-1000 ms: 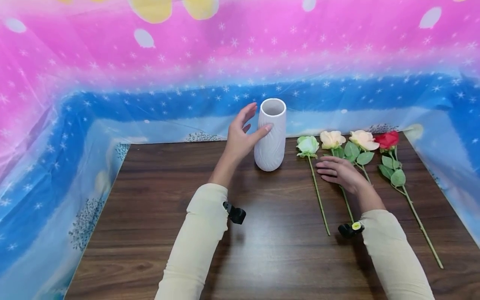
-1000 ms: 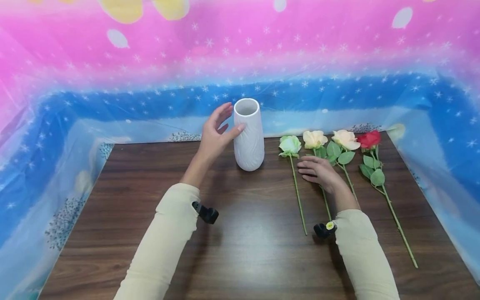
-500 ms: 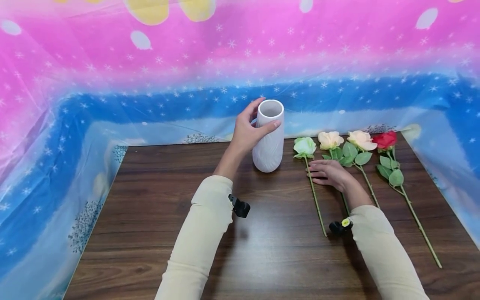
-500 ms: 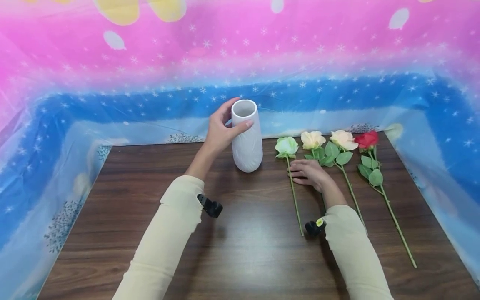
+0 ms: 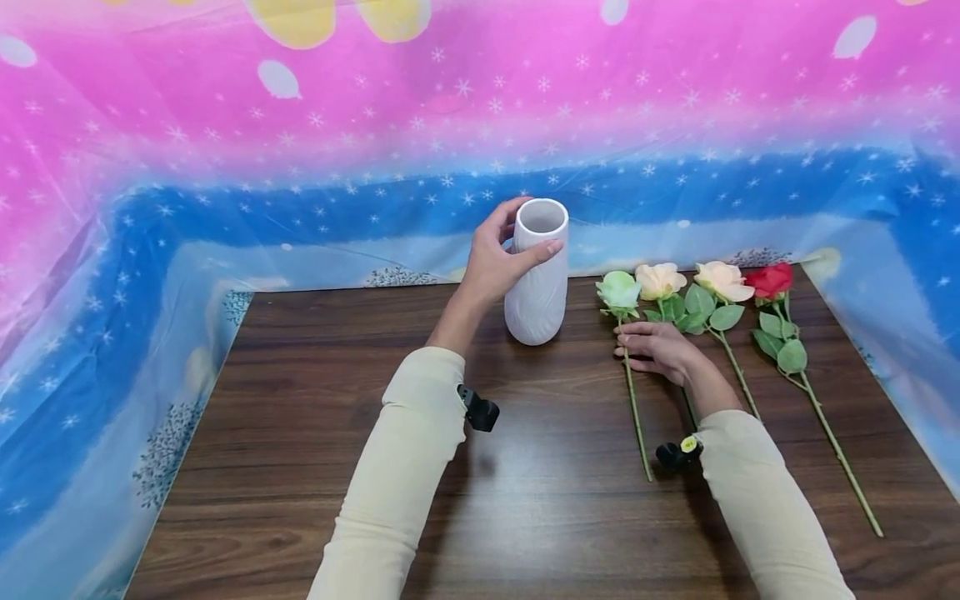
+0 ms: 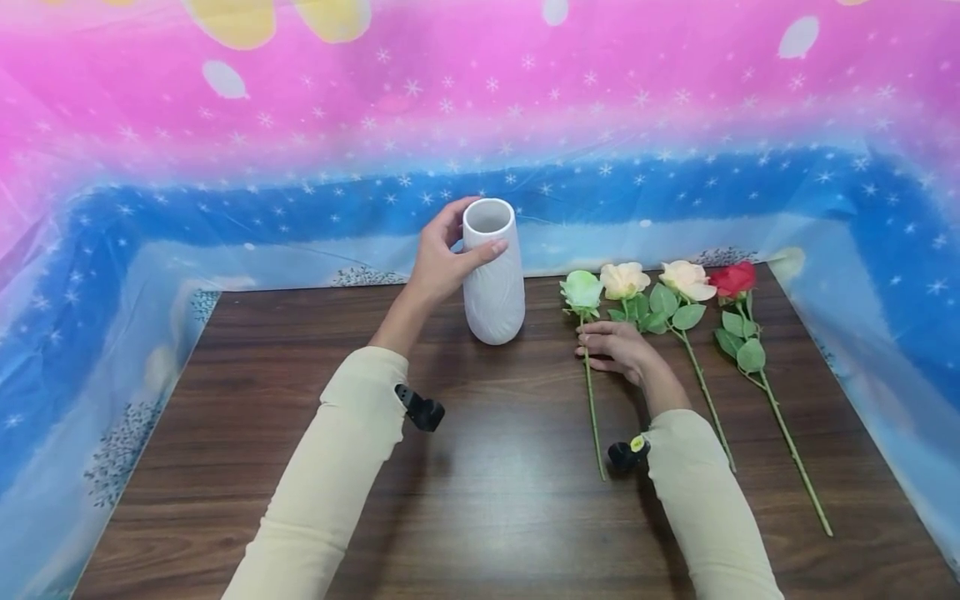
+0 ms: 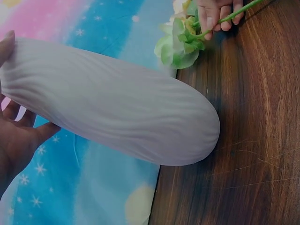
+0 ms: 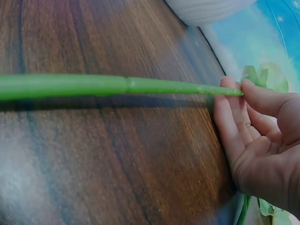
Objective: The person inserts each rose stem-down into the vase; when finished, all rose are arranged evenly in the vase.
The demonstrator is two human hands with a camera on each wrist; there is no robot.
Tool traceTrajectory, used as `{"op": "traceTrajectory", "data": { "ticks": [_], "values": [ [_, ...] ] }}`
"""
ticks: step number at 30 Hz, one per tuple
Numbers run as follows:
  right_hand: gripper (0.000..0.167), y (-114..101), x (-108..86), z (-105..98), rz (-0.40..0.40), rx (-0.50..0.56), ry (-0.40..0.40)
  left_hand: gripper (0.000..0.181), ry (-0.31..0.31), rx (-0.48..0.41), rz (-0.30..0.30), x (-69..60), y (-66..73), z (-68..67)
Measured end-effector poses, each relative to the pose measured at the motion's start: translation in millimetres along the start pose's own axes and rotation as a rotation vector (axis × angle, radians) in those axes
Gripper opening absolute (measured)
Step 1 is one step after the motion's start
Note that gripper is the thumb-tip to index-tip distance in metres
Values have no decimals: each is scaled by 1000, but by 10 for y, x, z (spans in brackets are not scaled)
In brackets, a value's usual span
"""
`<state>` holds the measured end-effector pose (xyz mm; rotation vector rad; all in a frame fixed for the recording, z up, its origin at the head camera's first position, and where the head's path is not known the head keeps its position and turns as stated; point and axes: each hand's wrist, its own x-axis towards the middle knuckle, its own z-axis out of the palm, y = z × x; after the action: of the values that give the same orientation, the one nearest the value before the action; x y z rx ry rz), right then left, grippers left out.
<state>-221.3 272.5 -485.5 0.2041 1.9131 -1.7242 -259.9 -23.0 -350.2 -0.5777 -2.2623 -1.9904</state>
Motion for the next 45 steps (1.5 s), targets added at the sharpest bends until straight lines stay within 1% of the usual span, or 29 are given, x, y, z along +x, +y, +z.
{"op": "traceTrajectory", "data": {
  "ticks": [2, 5, 8, 15, 17, 23, 30, 34, 41, 45],
  "values": [
    [57, 13, -3, -9, -7, 16, -11, 68, -4, 5, 1, -3, -5, -2],
    [51, 36, -8, -28, -25, 53, -29, 69, -10, 13, 1, -12, -11, -4],
    [42, 59, -6, -45, -50, 93, -42, 68, -15, 20, 2, -21, -16, -4],
    [15, 93, -25, -45, -87, 164, -33, 66, -14, 5, 2, -38, -26, -2],
    [11, 92, -34, -40, -98, 177, -30, 65, -13, 3, 3, -41, -27, -2],
    [9, 90, -52, -28, -115, 198, -10, 65, -19, 1, 0, -43, -37, -9],
    [9, 44, -60, 30, -127, 258, 28, 64, -25, -1, 0, -33, -44, -7],
    [7, -44, -93, 89, -181, 310, 49, 65, -33, 2, 2, -32, -40, -2],
    [12, -286, -177, 154, -262, 434, 69, 67, -26, 13, 5, -25, -31, -14],
    [12, -409, -219, 175, -321, 463, 64, 67, -20, 13, 7, -22, -30, -20]
  ]
}}
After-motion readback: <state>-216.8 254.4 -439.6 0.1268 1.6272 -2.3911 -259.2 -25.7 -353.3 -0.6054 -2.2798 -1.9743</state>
